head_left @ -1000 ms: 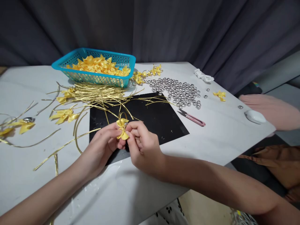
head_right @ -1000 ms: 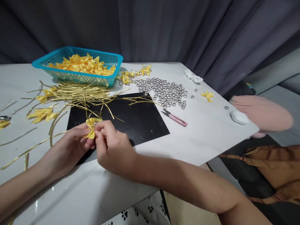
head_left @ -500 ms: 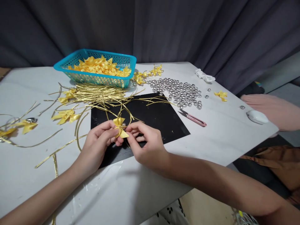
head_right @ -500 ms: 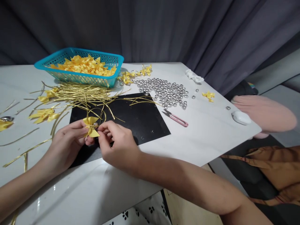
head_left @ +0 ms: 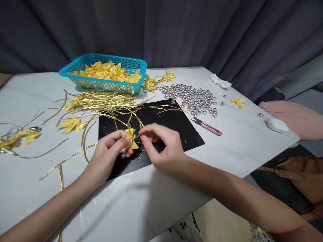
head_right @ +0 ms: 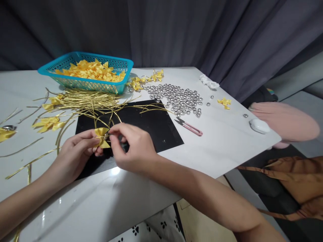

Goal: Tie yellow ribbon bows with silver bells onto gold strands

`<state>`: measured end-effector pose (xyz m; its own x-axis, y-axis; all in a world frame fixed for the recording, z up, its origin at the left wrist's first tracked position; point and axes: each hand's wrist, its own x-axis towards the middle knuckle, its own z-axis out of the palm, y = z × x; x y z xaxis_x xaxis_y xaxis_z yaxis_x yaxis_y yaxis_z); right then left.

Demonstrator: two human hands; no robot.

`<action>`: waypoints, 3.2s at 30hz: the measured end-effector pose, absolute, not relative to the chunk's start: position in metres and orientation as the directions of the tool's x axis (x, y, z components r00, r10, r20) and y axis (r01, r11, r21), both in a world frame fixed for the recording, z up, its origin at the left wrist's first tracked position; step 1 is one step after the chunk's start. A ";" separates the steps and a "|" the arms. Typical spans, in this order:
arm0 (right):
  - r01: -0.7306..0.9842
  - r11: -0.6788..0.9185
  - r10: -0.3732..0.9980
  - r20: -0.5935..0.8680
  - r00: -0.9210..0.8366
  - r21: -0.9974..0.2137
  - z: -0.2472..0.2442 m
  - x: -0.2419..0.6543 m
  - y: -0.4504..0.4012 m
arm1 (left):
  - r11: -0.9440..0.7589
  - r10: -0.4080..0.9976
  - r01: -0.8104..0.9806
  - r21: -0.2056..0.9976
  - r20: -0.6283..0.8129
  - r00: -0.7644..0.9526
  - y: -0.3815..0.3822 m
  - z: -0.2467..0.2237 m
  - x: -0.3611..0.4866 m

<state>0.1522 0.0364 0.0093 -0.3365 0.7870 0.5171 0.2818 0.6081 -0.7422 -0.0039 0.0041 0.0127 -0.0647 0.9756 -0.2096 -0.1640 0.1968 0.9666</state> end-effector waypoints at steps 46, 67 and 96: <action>-0.129 -0.063 0.858 0.012 -0.513 -0.990 0.065 0.154 0.054 | 0.208 0.956 -0.028 0.978 -0.197 0.215 0.014 0.010 -0.021; -0.001 -0.280 0.873 -0.254 -0.416 -0.960 0.125 0.202 0.038 | 0.258 0.932 0.030 0.966 -0.257 0.255 0.016 0.012 -0.022; 0.010 -0.369 0.913 -0.364 -0.183 -0.929 0.129 0.252 0.012 | 0.254 0.927 0.168 0.953 -0.289 0.240 0.017 0.017 -0.017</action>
